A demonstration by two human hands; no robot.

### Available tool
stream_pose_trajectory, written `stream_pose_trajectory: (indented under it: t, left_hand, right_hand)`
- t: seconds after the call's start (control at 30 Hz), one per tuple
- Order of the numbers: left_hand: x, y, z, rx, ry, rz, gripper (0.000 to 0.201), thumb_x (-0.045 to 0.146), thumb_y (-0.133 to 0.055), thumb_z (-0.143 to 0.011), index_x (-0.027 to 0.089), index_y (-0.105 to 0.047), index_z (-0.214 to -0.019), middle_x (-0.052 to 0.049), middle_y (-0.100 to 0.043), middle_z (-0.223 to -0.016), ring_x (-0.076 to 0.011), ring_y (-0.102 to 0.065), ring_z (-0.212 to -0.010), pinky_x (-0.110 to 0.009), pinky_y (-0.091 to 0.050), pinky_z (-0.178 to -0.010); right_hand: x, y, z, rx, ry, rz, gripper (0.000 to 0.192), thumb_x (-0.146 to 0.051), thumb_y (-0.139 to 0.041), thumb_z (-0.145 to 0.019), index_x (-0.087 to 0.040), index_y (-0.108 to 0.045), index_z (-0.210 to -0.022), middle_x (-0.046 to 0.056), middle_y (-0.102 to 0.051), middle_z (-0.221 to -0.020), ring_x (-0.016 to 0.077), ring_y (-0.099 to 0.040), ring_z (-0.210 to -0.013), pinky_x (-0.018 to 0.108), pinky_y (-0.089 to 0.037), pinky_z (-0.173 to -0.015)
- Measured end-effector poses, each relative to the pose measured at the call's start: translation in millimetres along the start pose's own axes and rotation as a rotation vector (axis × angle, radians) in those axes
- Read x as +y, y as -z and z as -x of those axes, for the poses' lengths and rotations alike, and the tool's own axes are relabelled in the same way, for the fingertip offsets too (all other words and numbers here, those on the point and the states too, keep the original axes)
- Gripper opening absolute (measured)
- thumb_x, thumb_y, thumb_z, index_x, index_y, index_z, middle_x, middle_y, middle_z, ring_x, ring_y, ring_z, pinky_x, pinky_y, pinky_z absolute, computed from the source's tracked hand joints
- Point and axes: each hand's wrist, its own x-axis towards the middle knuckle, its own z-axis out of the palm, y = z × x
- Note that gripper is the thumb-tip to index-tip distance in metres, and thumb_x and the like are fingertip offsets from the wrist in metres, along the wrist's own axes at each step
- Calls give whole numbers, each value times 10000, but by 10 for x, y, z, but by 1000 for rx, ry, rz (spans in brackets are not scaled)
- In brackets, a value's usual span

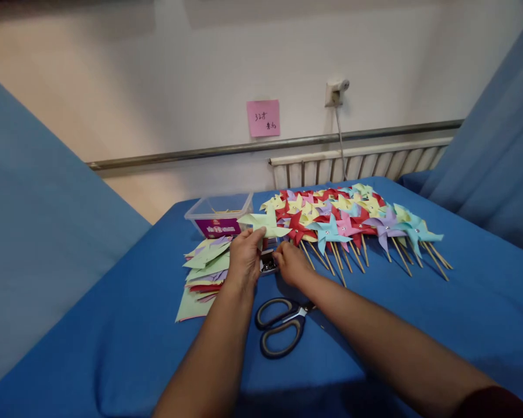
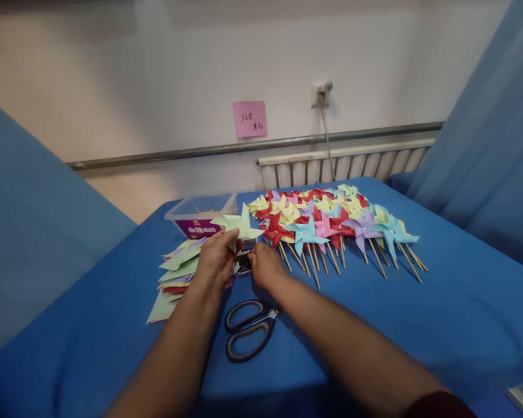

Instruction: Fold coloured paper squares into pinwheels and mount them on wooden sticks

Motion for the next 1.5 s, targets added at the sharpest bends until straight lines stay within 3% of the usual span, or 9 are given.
stream_pose_trajectory:
  t: [0.17,0.3,0.43,0.57,0.73,1.0,1.13,1.3,1.5]
  left_hand:
    - [-19,18,-3,-18,-7,-2,262,216,-845,-493,139,-617,-598,34,-589,-521,-80,-499,-450,-217,-394,-481]
    - [-33,24,-16,-17,0,2,262,212,-844,-494,142,-619,-608,39,-588,-525,-83,-501,-452,-220,-394,-479]
    - [-33,34,-27,-4,1,-2,277,222,-855,-490,128,-656,-658,24,-628,-580,-81,-527,-492,-216,-410,-507]
    - [-28,34,-17,-4,13,3,287,225,-859,-484,121,-673,-676,13,-645,-596,-84,-541,-502,-220,-418,-520]
    - [-25,27,-5,4,20,18,282,210,-862,-474,122,-668,-659,13,-644,-586,-83,-542,-499,-219,-425,-529]
    - [-47,33,-19,6,19,14,289,224,-869,-469,122,-678,-660,5,-660,-612,-90,-562,-529,-218,-440,-544]
    - [-51,29,-17,-15,19,-16,271,230,-857,-487,126,-683,-667,10,-651,-595,-90,-546,-508,-218,-430,-520]
    - [-15,3,14,-28,23,-15,245,213,-845,-492,129,-661,-631,14,-634,-552,-91,-532,-468,-220,-424,-487]
    - [3,-22,36,-15,55,0,266,203,-855,-466,132,-659,-632,6,-650,-566,-100,-555,-476,-222,-443,-490]
  right_hand:
    - [102,-78,-44,-11,-26,-128,123,-211,-491,-956,-166,-597,-914,70,-704,-887,188,-651,-844,286,-467,-759]
    - [146,-139,-95,-79,-55,-240,163,-210,-440,-968,-158,-572,-887,26,-686,-754,131,-637,-661,229,-477,-618]
    - [211,-108,-92,-154,-43,-238,164,-195,-465,-949,-152,-578,-838,11,-674,-698,105,-607,-590,202,-449,-574]
    - [253,-11,-11,-215,-3,-84,96,-153,-582,-859,-162,-606,-766,6,-657,-670,120,-576,-617,209,-372,-574]
    - [200,134,109,-254,82,115,80,-122,-620,-796,-192,-657,-811,24,-700,-786,157,-589,-728,243,-324,-621]
    - [87,256,187,-357,191,285,146,-299,-669,-830,-216,-704,-945,29,-752,-931,174,-652,-824,240,-384,-647]
    - [-59,262,250,-397,201,434,202,-267,-558,-894,-196,-727,-978,87,-756,-1037,222,-678,-936,266,-423,-716]
    - [-128,283,262,-446,210,463,226,-240,-538,-885,-170,-739,-960,117,-762,-1001,238,-695,-920,266,-437,-709]
    - [14,266,188,-410,200,447,200,-257,-561,-876,-187,-721,-973,108,-758,-1006,246,-688,-928,272,-424,-688]
